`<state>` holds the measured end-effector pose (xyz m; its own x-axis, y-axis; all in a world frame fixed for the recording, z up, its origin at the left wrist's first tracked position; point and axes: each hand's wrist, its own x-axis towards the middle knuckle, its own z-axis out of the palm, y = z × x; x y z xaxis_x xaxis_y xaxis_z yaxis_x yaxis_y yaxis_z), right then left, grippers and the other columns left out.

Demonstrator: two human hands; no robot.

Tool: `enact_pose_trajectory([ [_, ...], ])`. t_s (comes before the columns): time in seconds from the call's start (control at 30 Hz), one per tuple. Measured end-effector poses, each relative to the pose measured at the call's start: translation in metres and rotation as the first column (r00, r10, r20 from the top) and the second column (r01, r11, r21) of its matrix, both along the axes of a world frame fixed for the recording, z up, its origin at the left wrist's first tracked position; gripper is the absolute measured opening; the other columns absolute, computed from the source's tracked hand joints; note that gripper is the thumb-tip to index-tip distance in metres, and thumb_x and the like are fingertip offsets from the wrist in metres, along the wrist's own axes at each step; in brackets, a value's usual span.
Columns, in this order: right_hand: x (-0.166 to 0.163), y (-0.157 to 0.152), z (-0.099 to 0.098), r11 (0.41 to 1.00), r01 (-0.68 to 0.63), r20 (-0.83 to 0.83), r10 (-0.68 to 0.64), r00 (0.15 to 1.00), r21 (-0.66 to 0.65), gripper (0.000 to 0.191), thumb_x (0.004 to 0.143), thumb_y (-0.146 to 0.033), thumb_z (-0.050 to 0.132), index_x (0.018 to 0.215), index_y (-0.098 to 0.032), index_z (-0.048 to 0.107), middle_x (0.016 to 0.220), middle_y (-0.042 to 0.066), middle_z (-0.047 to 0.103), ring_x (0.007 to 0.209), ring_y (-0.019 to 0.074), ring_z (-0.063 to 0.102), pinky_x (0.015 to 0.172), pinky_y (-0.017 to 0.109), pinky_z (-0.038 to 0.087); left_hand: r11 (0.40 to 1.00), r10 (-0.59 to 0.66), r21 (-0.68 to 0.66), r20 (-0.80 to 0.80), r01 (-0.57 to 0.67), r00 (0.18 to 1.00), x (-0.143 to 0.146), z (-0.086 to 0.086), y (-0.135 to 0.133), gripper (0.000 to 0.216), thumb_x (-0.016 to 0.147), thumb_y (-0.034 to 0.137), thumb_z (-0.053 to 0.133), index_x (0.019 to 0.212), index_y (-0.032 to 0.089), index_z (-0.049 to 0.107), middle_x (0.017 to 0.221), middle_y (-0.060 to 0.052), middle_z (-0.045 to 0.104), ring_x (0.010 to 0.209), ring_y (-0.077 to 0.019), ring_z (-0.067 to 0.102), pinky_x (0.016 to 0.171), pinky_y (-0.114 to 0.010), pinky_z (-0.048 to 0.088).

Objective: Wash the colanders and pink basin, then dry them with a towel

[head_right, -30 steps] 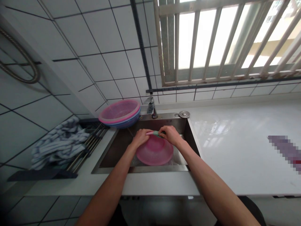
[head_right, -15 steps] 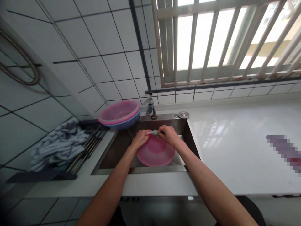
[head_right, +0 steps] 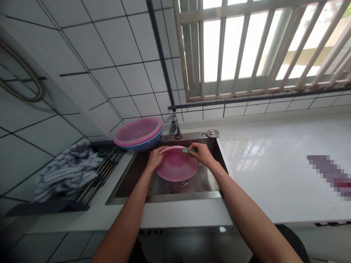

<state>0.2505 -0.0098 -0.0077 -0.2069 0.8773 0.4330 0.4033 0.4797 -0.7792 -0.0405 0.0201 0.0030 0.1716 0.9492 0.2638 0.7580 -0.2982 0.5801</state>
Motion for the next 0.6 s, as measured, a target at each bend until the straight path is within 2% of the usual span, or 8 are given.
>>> enact_pose_trajectory([
  [0.1, 0.002, -0.001, 0.001, 1.0, -0.02, 0.016, 0.02, 1.0, 0.012, 0.011, 0.08, -0.017, 0.067, 0.087, -0.019, 0.075, 0.081, 0.0, 0.075, 0.069, 0.0149, 0.062, 0.064, 0.022, 0.042, 0.999, -0.045, 0.01, -0.015, 0.046, 0.999, 0.0, -0.003, 0.001, 0.041, 0.09, 0.024, 0.06, 0.127, 0.027, 0.075, 0.131, -0.003, 0.074, 0.123, -0.0244, 0.068, 0.113, -0.036, 0.048],
  [0.23, -0.002, -0.007, 0.01, 0.997, -0.074, 0.059, 0.074, 0.996, 0.01, 0.017, 0.078, -0.014, 0.066, 0.088, -0.02, 0.078, 0.082, 0.0, 0.077, 0.07, 0.015, 0.064, 0.066, 0.023, 0.043, 0.989, -0.143, 0.03, -0.053, 0.144, 0.988, 0.004, -0.008, -0.001, 0.063, 0.084, 0.029, 0.068, 0.147, 0.025, 0.061, 0.151, -0.006, 0.06, 0.139, -0.0261, 0.057, 0.122, -0.041, 0.041],
  [0.3, -0.003, -0.009, 0.013, 0.994, -0.11, 0.075, 0.111, 0.991, -0.009, 0.016, 0.079, -0.015, 0.066, 0.087, -0.019, 0.079, 0.082, 0.001, 0.077, 0.07, 0.015, 0.064, 0.067, 0.023, 0.044, 0.974, -0.224, 0.036, -0.035, 0.225, 0.974, 0.006, -0.01, -0.001, 0.067, 0.084, 0.024, 0.065, 0.151, 0.026, 0.057, 0.155, -0.005, 0.056, 0.144, -0.0244, 0.052, 0.124, -0.041, 0.038],
  [0.4, -0.002, -0.009, 0.01, 0.986, -0.163, 0.107, 0.165, 0.98, -0.029, 0.015, 0.081, -0.016, 0.067, 0.089, -0.02, 0.079, 0.083, 0.001, 0.077, 0.069, 0.0147, 0.064, 0.067, 0.023, 0.044, 0.938, -0.346, -0.013, -0.022, 0.346, 0.938, 0.009, -0.011, 0.0, 0.063, 0.083, 0.011, 0.052, 0.142, 0.027, 0.066, 0.147, -0.002, 0.064, 0.14, -0.0216, 0.056, 0.122, -0.041, 0.04],
  [0.5, -0.001, -0.006, 0.005, 0.988, -0.154, 0.134, 0.156, 0.979, -0.027, 0.013, 0.084, -0.018, 0.069, 0.092, -0.02, 0.079, 0.086, 0.002, 0.078, 0.071, 0.0158, 0.066, 0.066, 0.023, 0.044, 0.938, -0.339, -0.101, -0.076, 0.331, 0.938, 0.014, -0.01, -0.002, 0.064, 0.08, 0.004, 0.046, 0.131, 0.03, 0.074, 0.136, 0.0, 0.071, 0.131, -0.0212, 0.064, 0.117, -0.038, 0.046],
  [0.6, -0.01, -0.007, 0.004, 0.991, -0.13, 0.129, 0.129, 0.983, -0.001, 0.012, 0.088, -0.019, 0.07, 0.095, -0.021, 0.08, 0.091, 0.004, 0.079, 0.076, 0.0181, 0.069, 0.07, 0.024, 0.047, 0.958, -0.286, -0.075, -0.145, 0.278, 0.947, 0.027, -0.009, -0.009, 0.069, 0.078, 0.001, 0.046, 0.132, 0.034, 0.073, 0.137, 0.004, 0.07, 0.131, -0.0201, 0.064, 0.114, -0.033, 0.047],
])
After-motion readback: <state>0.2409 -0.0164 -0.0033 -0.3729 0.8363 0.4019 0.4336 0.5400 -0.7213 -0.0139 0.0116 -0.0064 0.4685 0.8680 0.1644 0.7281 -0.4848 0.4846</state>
